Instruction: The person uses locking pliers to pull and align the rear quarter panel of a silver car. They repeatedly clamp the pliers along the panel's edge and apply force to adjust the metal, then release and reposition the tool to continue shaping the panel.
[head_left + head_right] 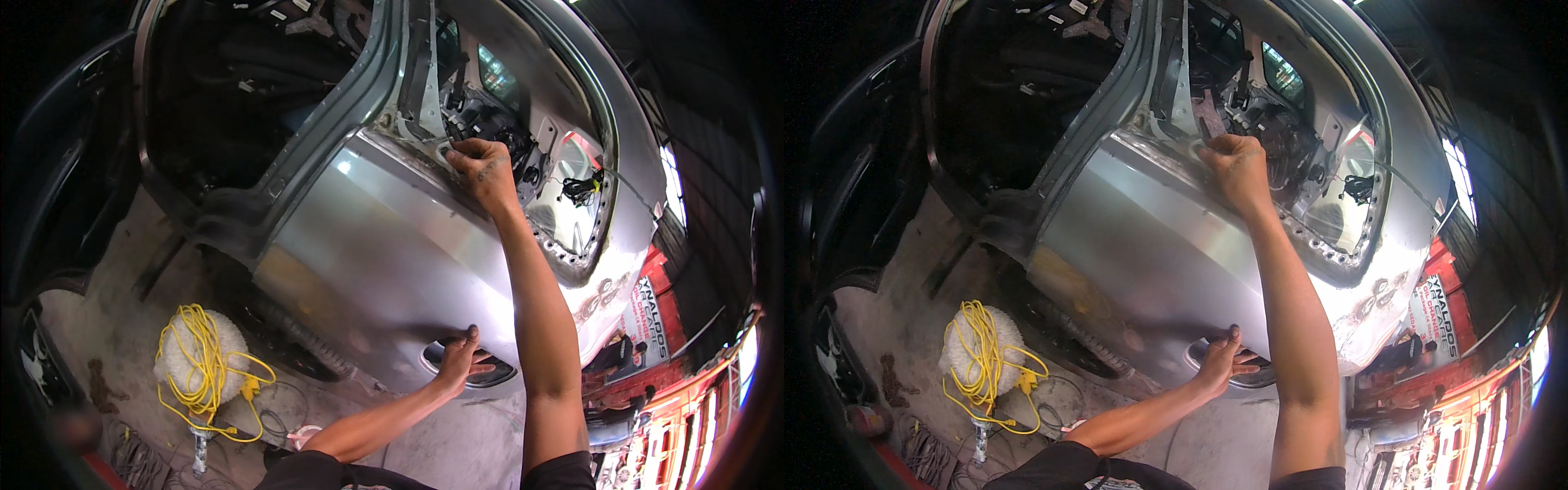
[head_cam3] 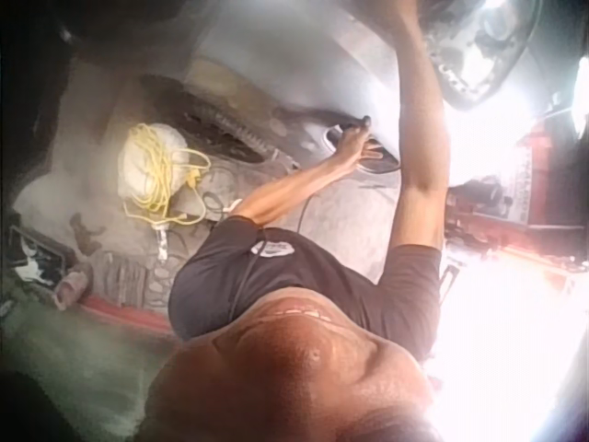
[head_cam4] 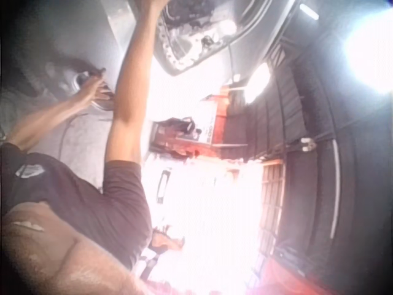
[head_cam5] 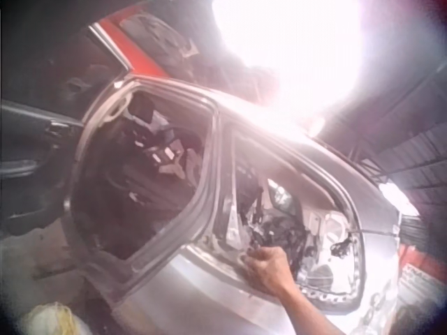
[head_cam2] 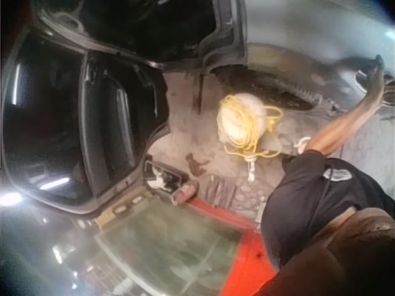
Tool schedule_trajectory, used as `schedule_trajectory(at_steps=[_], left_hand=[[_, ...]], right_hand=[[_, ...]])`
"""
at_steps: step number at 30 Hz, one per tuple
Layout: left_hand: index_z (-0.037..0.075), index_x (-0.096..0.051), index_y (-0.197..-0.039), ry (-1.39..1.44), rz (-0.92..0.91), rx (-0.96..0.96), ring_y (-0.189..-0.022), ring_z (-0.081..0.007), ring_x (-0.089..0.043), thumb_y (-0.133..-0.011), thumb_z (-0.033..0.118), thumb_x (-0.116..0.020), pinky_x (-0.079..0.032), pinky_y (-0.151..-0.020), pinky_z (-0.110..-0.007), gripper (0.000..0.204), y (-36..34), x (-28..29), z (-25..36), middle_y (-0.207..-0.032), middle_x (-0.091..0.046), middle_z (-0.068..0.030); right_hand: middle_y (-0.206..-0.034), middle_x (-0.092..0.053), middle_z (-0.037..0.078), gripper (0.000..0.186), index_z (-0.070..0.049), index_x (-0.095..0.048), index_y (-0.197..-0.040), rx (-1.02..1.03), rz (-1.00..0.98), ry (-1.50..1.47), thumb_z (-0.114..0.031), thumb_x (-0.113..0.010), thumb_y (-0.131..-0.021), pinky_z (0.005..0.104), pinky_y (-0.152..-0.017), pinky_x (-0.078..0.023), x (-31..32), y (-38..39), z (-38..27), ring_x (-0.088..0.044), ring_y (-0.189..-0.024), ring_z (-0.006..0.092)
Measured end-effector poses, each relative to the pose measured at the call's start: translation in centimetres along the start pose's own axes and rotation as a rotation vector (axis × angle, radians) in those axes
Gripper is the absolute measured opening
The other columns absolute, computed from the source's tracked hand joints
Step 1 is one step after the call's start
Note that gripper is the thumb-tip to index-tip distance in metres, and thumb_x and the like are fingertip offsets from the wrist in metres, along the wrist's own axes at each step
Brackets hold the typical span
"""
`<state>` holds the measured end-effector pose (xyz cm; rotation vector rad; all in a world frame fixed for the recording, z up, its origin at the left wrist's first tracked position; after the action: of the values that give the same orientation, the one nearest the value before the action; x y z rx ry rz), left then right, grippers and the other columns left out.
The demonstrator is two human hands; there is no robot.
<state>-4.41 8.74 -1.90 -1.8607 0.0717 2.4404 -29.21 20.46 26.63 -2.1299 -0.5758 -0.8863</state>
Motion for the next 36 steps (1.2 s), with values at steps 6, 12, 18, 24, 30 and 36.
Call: schedule_trajectory(at_steps=[6,12,18,24,30,36], left_hand=[[-0.007,-0.046,-0.145,-0.007,0.105,-0.01,-0.134,-0.048,-0.055,-0.098,0.064,-0.061,-0.069,-0.079,-0.042,0.086,0.1,0.6,0.1,-0.148,-0.051,-0.0242],[-0.01,-0.045,-0.144,0.007,0.102,0.028,-0.133,-0.0474,-0.056,-0.097,0.064,-0.062,-0.069,-0.079,-0.042,0.089,0.0,0.5,-0.3,-0.147,-0.052,-0.0238],[-0.01,-0.049,-0.139,-0.026,0.111,0.04,-0.13,-0.0463,-0.059,-0.096,0.064,-0.064,-0.069,-0.076,-0.041,0.087,-0.8,1.2,-1.2,-0.141,-0.057,-0.0239],[-0.008,-0.059,-0.127,-0.041,0.122,-0.054,-0.116,-0.0361,-0.07,-0.1,0.058,-0.064,-0.069,-0.067,-0.036,0.073,-1.3,1.5,-1.4,-0.113,-0.064,-0.0126],[-0.005,-0.065,-0.111,-0.134,0.062,-0.17,-0.086,-0.0175,-0.07,-0.103,0.056,-0.062,-0.066,-0.06,-0.031,0.062,-1.8,1.2,-1.2,-0.091,-0.062,-0.0057],[0.002,-0.063,-0.09,-0.248,0.089,-0.161,-0.068,-0.0109,-0.061,-0.103,0.061,-0.058,-0.055,-0.051,-0.03,0.061,-2.4,1.8,-2.3,-0.075,-0.057,-0.0012]], right_hand=[[-0.089,-0.078,0.01,0.029,0.006,-0.077,-0.112,0.026,0.004,0.032,-0.015,-0.077,-0.092,0.0279,-0.077,-0.051,-0.4,0.8,-1.4,-0.066,-0.08,0.0118],[-0.093,-0.079,0.015,0.028,0.006,-0.076,-0.114,0.149,0.08,0.083,-0.014,-0.073,-0.095,0.0289,-0.081,-0.052,-0.3,1.1,-1.8,-0.068,-0.084,0.0136],[-0.094,-0.078,0.012,0.028,0.007,-0.075,-0.115,0.139,0.091,0.061,-0.015,-0.072,-0.098,0.0279,-0.08,-0.051,-0.3,1.4,-1.5,-0.067,-0.085,0.0127],[-0.084,-0.071,0.011,0.023,0.005,-0.076,-0.112,0.191,0.1,0.163,-0.011,-0.07,-0.098,0.0297,-0.075,-0.05,-0.6,1.3,-1.0,-0.063,-0.076,0.0139],[-0.092,-0.077,0.006,0.027,0.004,-0.076,-0.114,0.188,0.102,0.188,-0.018,-0.073,-0.1,0.027,-0.08,-0.05,-0.7,1.8,-2.2,-0.064,-0.085,0.0108],[-0.095,-0.077,0.008,0.027,0.004,-0.076,-0.115,0.156,0.123,0.193,-0.017,-0.073,-0.099,0.0273,-0.084,-0.05,-0.6,1.9,-1.9,-0.065,-0.09,0.0126]])
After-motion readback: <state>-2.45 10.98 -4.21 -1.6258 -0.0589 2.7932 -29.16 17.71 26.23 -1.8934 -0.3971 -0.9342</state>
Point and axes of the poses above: each hand's wrist, its own y-axis away from the middle knuckle, its own x-axis out of the back of the hand, z = x × y, the point moved 10 cm from there along -y, towards the middle knuckle
